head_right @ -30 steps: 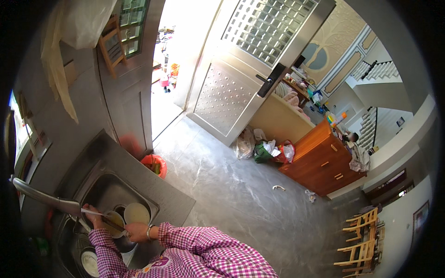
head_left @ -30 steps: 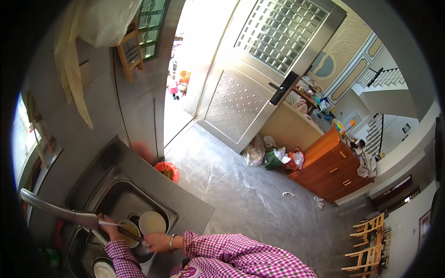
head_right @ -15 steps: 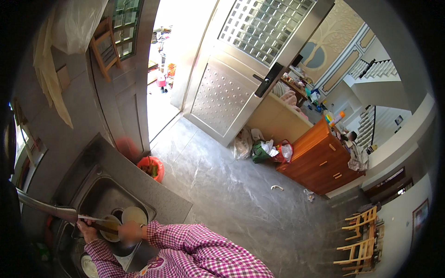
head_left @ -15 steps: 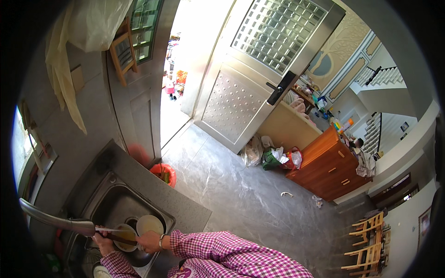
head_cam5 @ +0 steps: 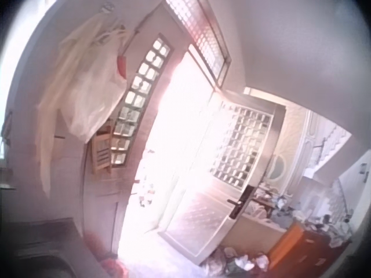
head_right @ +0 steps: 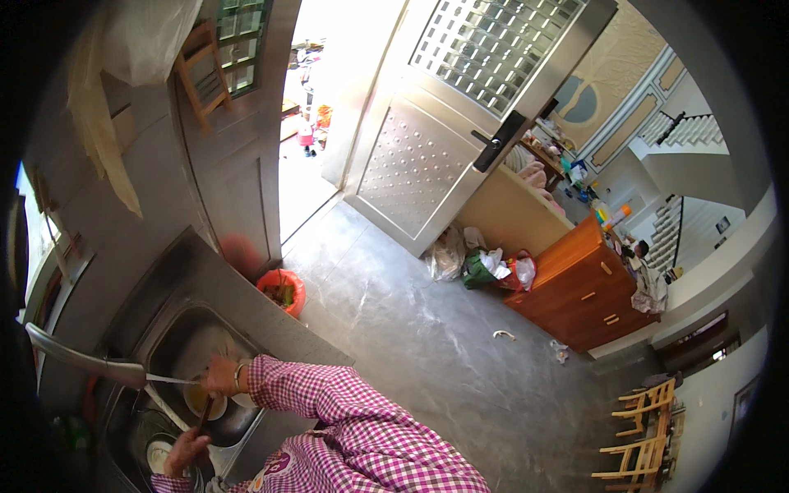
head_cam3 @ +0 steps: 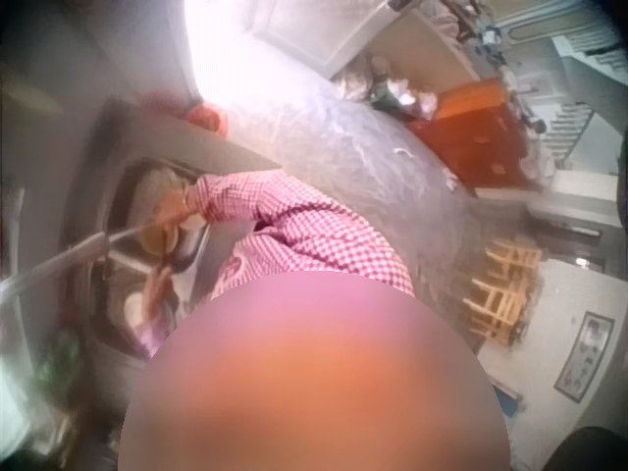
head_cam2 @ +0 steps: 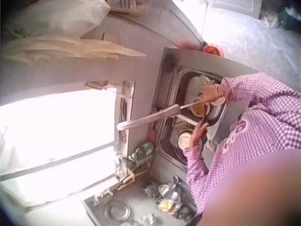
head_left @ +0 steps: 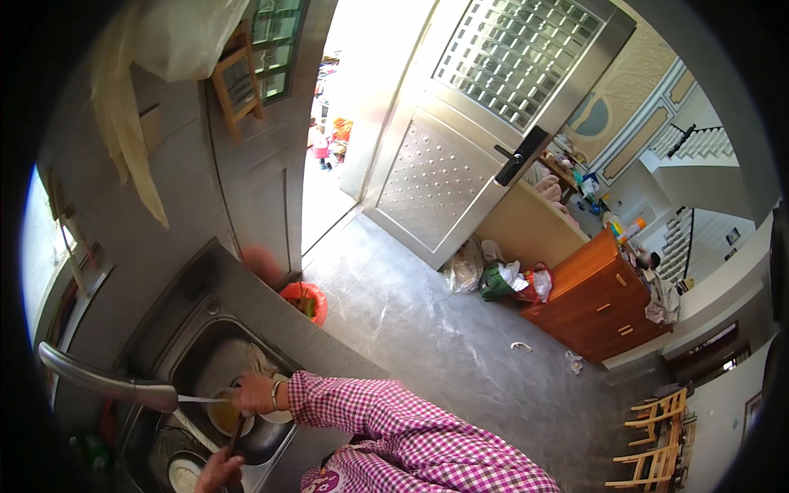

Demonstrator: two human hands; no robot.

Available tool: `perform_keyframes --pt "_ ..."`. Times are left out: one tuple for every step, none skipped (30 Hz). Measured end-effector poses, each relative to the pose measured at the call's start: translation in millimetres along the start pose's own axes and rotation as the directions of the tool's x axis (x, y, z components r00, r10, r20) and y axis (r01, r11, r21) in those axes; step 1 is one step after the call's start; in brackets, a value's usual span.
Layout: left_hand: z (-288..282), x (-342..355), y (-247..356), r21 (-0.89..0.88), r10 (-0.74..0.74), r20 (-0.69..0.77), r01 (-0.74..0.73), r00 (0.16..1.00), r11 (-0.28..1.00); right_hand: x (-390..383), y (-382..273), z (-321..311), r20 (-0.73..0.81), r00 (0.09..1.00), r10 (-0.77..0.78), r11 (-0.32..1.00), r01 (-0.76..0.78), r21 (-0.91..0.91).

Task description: The person carries a bowl and chopsticks to the kitchen sink, rinses the bowl under running water, and scrubs it with a sponge. They then rinse the chopsticks and place both the bowl and chopsticks into a dish rack.

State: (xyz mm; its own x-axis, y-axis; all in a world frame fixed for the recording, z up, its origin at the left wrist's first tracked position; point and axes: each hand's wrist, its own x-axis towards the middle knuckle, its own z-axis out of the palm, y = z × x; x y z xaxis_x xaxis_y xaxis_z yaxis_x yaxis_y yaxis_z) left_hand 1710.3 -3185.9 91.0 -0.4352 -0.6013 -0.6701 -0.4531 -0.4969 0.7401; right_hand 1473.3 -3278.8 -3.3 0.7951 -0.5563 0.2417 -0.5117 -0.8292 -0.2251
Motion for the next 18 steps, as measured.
perform_keyframes --pt "13.7 -4.9 0.1 -0.012 0.03 0.015 -0.03 0.999 0.999 6.2 2.2 -2.0 -0.042 0.999 -0.032 0.999 0.031 -0.024" --pt "22.5 -11.2 -2.2 -0.188 -0.038 0.017 0.041 0.999 0.981 12.0 2.8 -5.4 -0.073 0.997 -0.009 1.0 0.01 0.005" --pt "27.5 -17.4 -6.4 -0.361 -0.102 0.028 0.105 0.994 0.927 16.4 4.3 -10.7 -0.073 0.997 0.036 0.999 -0.036 0.012" --pt "28.8 -13.4 -9.6 -0.439 -0.106 0.044 0.114 0.993 0.891 21.6 5.0 -17.4 0.006 0.997 0.074 0.996 -0.074 0.041" --pt "35.1 -15.9 -18.2 -0.531 -0.102 -0.028 0.072 0.994 0.844 28.7 10.1 -25.5 -0.021 0.99 0.138 0.988 -0.136 0.07" --pt "37.0 -13.0 -25.5 -0.648 -0.079 0.007 0.064 0.997 0.759 35.7 16.4 -33.8 0.012 0.986 0.166 0.976 -0.166 0.141" --pt "41.3 -10.7 -33.6 -0.621 -0.094 -0.102 0.011 0.99 0.784 34.4 18.1 -41.6 -0.104 0.973 0.206 0.962 -0.183 0.201" --pt "43.2 -5.5 -40.5 -0.726 -0.164 -0.106 0.036 0.981 0.687 32.6 16.6 -47.8 -0.266 0.928 0.262 0.939 -0.181 0.293" --pt "46.4 0.3 -44.1 -0.748 -0.193 -0.147 0.018 0.97 0.663 32.7 7.4 -51.0 -0.254 0.892 0.375 0.896 -0.278 0.348" --pt "50.5 6.7 -45.9 -0.758 -0.202 -0.204 -0.024 0.958 0.651 29.2 -0.3 -52.3 -0.108 0.887 0.45 0.759 -0.316 0.569" --pt "56.6 12.9 -45.7 -0.777 -0.118 -0.269 -0.143 0.956 0.614 30.6 -9.7 -49.3 -0.008 0.886 0.464 0.601 -0.308 0.737" --pt "63.3 16.6 -43.9 -0.799 -0.129 -0.299 -0.174 0.946 0.575 29.2 -28.3 -42.2 0.221 0.847 0.483 0.366 -0.425 0.828" --pt "66.4 23.6 -38.9 -0.822 -0.126 -0.315 -0.205 0.941 0.532 25.1 -42.9 -33.5 0.387 0.804 0.451 0.135 -0.49 0.861" --pt "69.0 28.7 -34.1 -0.845 -0.097 -0.272 -0.19 0.957 0.5 25.7 -54.1 -21.6 0.537 0.757 0.373 -0.112 -0.537 0.836" --pt "69.5 31.2 -27.9 -0.872 -0.012 -0.21 -0.182 0.978 0.454 30.5 -60.7 -8.2 0.494 0.76 0.422 0.011 -0.549 0.836" --pt "69.9 30.7 -23.1 -0.864 -0.07 -0.181 -0.125 0.981 0.488 33.9 -66.2 6.4 0.443 0.77 0.46 0.112 -0.545 0.831" --pt "72.6 28.6 -18.8 -0.862 -0.083 -0.144 -0.083 0.986 0.501 34.3 -69.5 20.6 0.355 0.794 0.493 0.218 -0.508 0.833" --pt "75.6 24.6 -15.6 -0.866 -0.126 -0.09 -0.015 0.988 0.5 40.8 -60.7 33.1 0.473 0.662 0.581 0.034 -0.6 0.799"
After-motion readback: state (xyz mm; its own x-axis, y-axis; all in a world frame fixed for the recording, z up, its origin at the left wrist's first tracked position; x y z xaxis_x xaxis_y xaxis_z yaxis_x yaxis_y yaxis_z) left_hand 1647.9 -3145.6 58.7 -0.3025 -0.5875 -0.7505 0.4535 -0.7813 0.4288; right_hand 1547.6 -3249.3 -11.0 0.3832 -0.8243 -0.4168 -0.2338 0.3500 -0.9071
